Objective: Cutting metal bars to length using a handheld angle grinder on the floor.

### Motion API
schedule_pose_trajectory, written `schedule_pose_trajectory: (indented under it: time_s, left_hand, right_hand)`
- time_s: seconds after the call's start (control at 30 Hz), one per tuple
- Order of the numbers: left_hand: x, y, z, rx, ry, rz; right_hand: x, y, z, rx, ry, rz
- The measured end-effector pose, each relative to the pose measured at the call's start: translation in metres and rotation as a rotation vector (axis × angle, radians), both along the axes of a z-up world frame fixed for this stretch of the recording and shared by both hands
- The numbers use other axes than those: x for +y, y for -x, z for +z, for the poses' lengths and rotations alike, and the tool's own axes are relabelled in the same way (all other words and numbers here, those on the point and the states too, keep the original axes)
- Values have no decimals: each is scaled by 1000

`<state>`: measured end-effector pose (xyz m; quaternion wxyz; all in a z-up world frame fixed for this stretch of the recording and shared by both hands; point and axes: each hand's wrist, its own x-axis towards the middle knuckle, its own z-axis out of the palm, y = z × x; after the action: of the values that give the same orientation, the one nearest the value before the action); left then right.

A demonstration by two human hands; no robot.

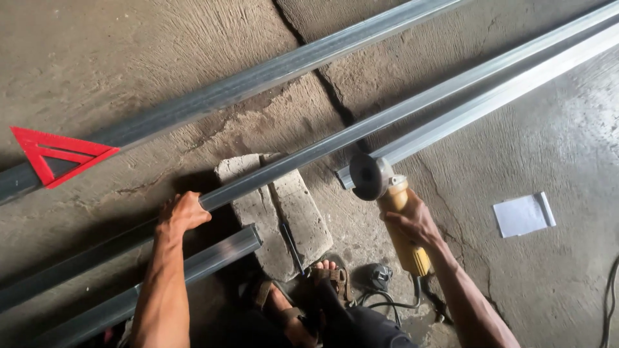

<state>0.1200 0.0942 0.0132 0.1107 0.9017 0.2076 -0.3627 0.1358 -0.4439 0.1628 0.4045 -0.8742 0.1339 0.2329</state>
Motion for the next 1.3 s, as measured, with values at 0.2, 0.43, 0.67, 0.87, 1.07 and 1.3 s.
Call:
schedule_pose_trajectory:
  time_s: [0.2,0.43,0.67,0.87,1.07,1.3]
  left_hand:
    - [-1,-4,20,84,-3,-49]
    - [-5,-3,31,54,22,-2]
    - [-13,4,38,-6,-52,-76]
    - [-23,26,43,-99,-60,-69]
    - [-16,29,22,-162,-82,-72]
    - [-18,40,14,-226,-103,-94]
  right_hand:
    - [-5,10,-8,75,125,41]
    - [13,-9,-15,64,203,45]
    - [27,-32,-32,-23,197,44]
    - [25,-20,-48,10,234,63]
    - [33,-24,-45,33,279,54]
    - [33,-24,-55,81,309,30]
